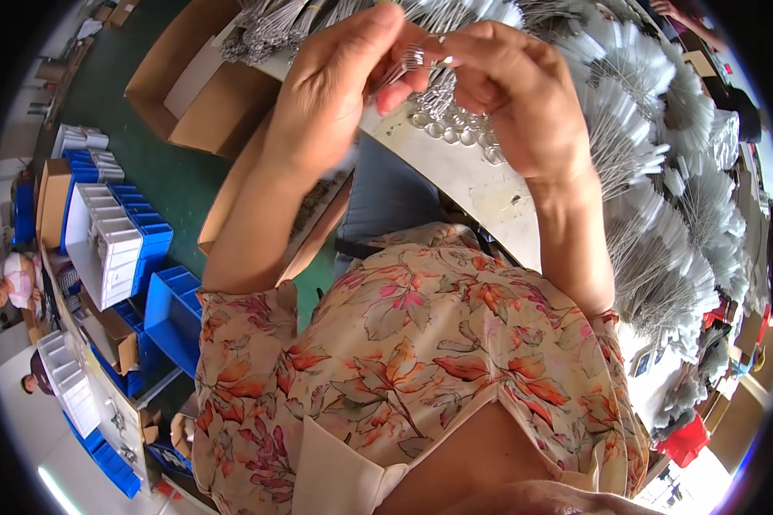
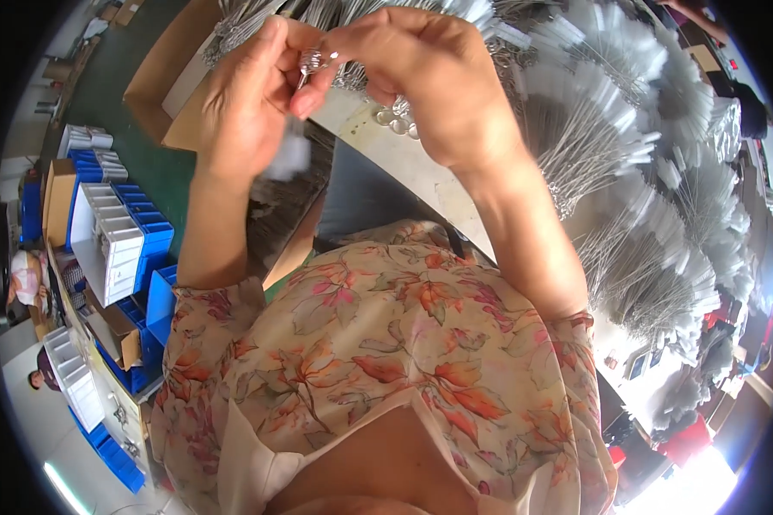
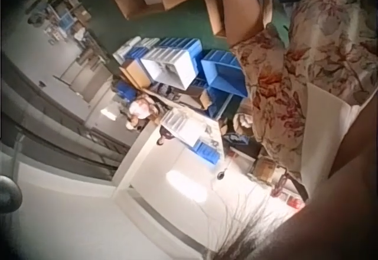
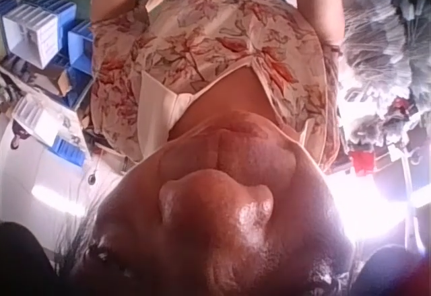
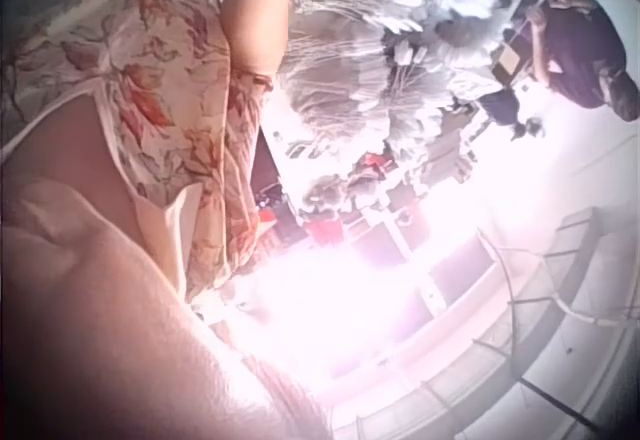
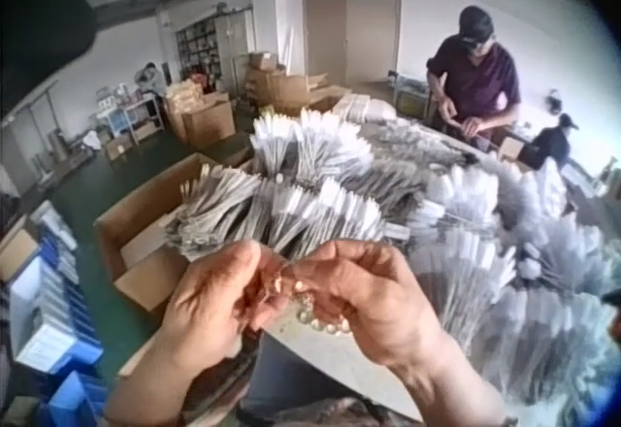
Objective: The person is assembling bottle brushes by attaching metal rings to wire handles and organizing them into sets.
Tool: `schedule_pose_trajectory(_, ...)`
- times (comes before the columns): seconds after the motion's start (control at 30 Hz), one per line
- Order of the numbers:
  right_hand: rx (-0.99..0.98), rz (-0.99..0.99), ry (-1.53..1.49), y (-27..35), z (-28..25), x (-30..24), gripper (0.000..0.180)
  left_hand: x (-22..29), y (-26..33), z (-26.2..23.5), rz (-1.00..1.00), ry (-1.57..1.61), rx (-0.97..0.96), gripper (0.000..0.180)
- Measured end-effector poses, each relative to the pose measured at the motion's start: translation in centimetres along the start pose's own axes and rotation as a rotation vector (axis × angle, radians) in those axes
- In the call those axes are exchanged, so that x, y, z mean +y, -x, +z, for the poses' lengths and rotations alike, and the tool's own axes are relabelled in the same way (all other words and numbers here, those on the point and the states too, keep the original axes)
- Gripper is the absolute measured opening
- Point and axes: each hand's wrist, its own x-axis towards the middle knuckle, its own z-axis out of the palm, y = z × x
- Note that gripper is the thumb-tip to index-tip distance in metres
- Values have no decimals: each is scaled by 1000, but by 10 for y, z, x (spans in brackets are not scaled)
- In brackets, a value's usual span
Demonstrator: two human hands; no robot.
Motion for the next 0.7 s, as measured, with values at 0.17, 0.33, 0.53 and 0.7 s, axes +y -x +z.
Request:
schedule_pose_trajectory(0.17, -203, 340, -208, -6, -11, 35, 21, -1, 13, -48, 26, -585, -228, 15)
schedule_pose_trajectory(0.33, -51, 512, 131, 34, -19, 78, 21, -87, 65, -107, -263, -836, -394, 18)
schedule_pose_trajectory(0.53, 128, 650, 50, 61, -38, 103, 16, -223, 162, -187, -630, -1303, -516, 30)
schedule_pose_trajectory(0.7, 201, 623, 58, 58, -53, 107, 17, -250, 180, -152, -618, -1414, -168, 41)
